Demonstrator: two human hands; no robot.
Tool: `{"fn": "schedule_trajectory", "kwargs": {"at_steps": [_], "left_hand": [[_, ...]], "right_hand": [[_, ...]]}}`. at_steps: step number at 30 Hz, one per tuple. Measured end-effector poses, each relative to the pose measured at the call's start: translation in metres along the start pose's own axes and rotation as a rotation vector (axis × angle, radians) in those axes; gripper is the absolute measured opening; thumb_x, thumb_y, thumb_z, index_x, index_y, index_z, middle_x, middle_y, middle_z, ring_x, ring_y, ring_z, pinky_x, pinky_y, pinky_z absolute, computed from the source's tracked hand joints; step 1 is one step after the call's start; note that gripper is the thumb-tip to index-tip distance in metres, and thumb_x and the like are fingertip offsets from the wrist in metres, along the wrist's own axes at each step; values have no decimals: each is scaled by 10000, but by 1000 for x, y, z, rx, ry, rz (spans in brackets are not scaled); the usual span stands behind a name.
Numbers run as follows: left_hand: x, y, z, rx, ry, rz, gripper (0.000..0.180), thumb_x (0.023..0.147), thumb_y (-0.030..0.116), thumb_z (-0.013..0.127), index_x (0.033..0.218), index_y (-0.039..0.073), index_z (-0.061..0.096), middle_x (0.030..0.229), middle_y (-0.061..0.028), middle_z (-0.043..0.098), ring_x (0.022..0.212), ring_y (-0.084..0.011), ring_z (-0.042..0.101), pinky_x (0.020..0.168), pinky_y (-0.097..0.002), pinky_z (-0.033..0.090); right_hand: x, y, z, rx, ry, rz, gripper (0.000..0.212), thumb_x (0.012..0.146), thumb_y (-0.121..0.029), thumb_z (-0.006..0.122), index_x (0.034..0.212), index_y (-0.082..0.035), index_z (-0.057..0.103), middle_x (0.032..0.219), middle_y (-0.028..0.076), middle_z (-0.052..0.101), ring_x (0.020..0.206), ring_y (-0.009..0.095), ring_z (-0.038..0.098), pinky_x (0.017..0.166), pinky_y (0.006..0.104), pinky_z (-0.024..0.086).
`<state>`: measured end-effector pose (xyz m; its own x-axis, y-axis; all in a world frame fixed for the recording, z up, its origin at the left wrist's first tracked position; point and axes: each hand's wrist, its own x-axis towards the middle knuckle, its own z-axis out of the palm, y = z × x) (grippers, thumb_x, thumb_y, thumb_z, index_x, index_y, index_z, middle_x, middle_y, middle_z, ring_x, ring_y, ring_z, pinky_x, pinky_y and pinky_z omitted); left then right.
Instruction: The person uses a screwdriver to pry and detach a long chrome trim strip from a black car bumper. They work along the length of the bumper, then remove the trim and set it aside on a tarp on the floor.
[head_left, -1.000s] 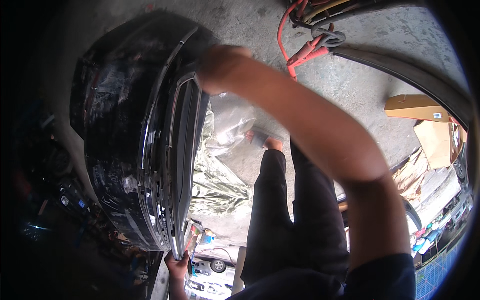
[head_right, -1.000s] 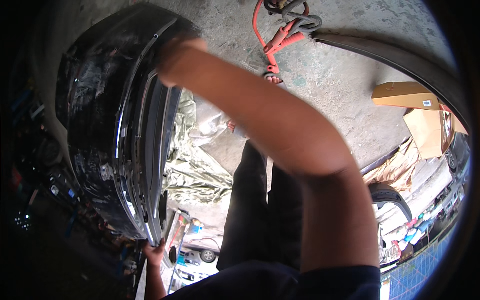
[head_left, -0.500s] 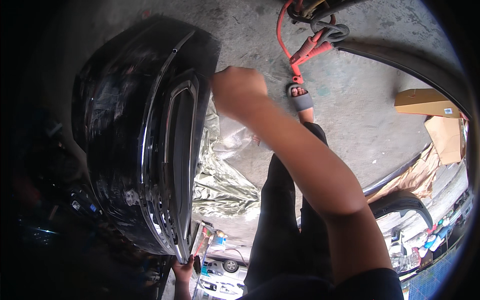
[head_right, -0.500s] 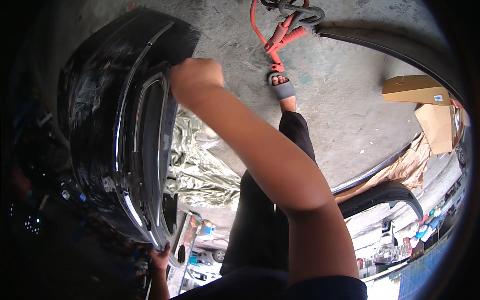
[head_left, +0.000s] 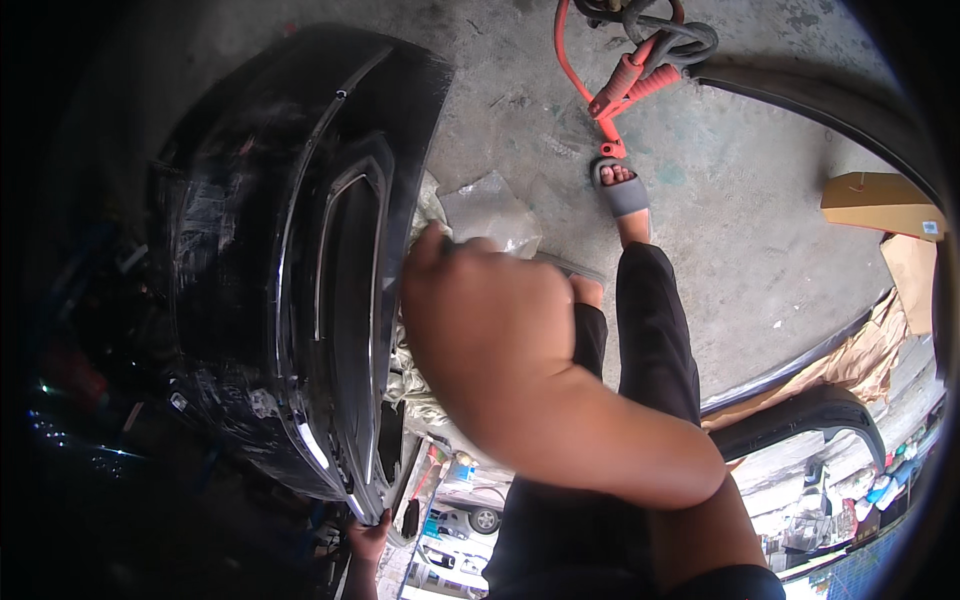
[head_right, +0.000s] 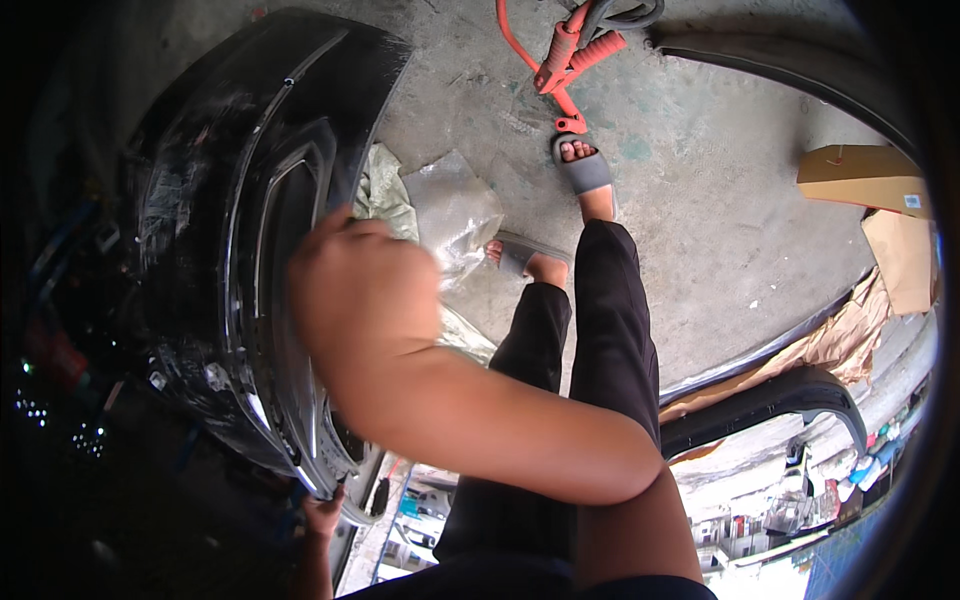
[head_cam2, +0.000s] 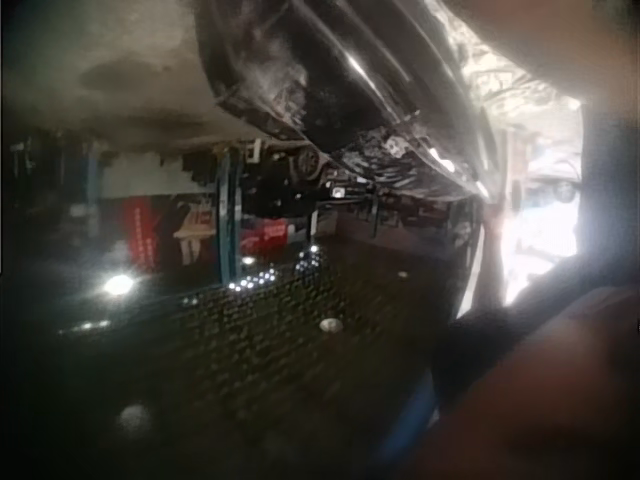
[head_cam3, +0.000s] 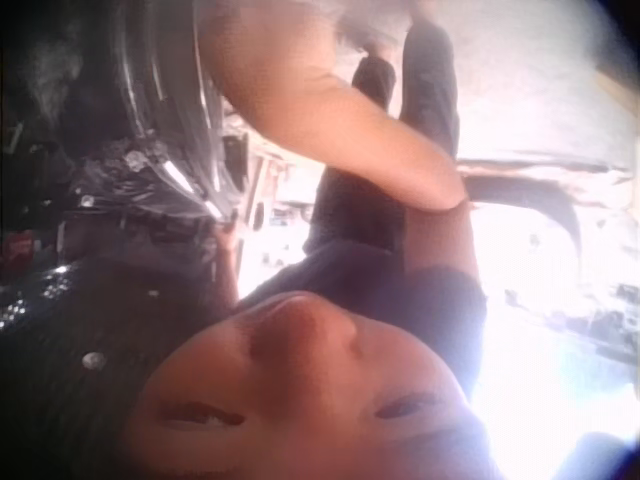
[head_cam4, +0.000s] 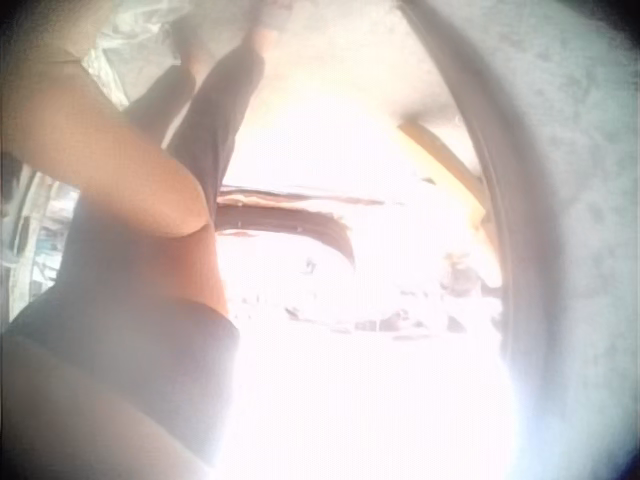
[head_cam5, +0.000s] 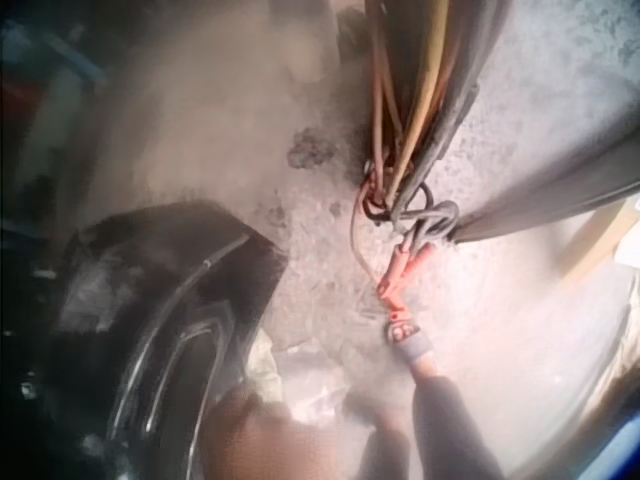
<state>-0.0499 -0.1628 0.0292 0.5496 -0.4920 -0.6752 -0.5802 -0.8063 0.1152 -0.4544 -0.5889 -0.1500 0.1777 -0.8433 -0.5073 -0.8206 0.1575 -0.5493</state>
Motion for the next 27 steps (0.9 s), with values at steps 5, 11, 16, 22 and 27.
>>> {"fn": "schedule_trajectory", "kwargs": {"at_steps": [5,11,16,22,27], "left_hand": [[3,5,8,-42,0,25,219,834,65,904,975,-4,752,915,-28,778,856,-95,701,782,-314,556],[2,15,11,-48,12,67,203,833,61,900,957,5,748,902,-32,772,846,-97,698,764,-321,556],[3,16,10,-15,3,73,199,830,63,904,941,4,750,909,-20,773,856,-99,697,766,-322,557],[1,22,11,-81,2,14,180,845,66,895,920,3,743,888,8,756,835,-84,675,765,-314,549],[2,34,8,8,-64,29,167,848,59,887,876,-1,732,813,1,736,780,-77,661,718,-317,533]], "right_hand": [[16,61,12,179,-135,87,300,957,-126,593,1223,-27,688,834,223,732,794,413,755,689,499,606],[29,74,20,521,-197,65,268,983,-168,574,1085,18,738,898,270,736,881,470,724,828,530,570],[40,81,20,684,-180,37,320,958,-184,605,1124,42,759,950,303,739,910,475,728,853,483,575],[63,99,27,676,-286,55,294,937,-212,608,1092,-44,793,946,264,758,861,441,744,799,501,599],[62,109,55,775,-356,118,349,970,-276,655,1259,-120,772,877,185,775,628,300,733,641,404,611]]}}
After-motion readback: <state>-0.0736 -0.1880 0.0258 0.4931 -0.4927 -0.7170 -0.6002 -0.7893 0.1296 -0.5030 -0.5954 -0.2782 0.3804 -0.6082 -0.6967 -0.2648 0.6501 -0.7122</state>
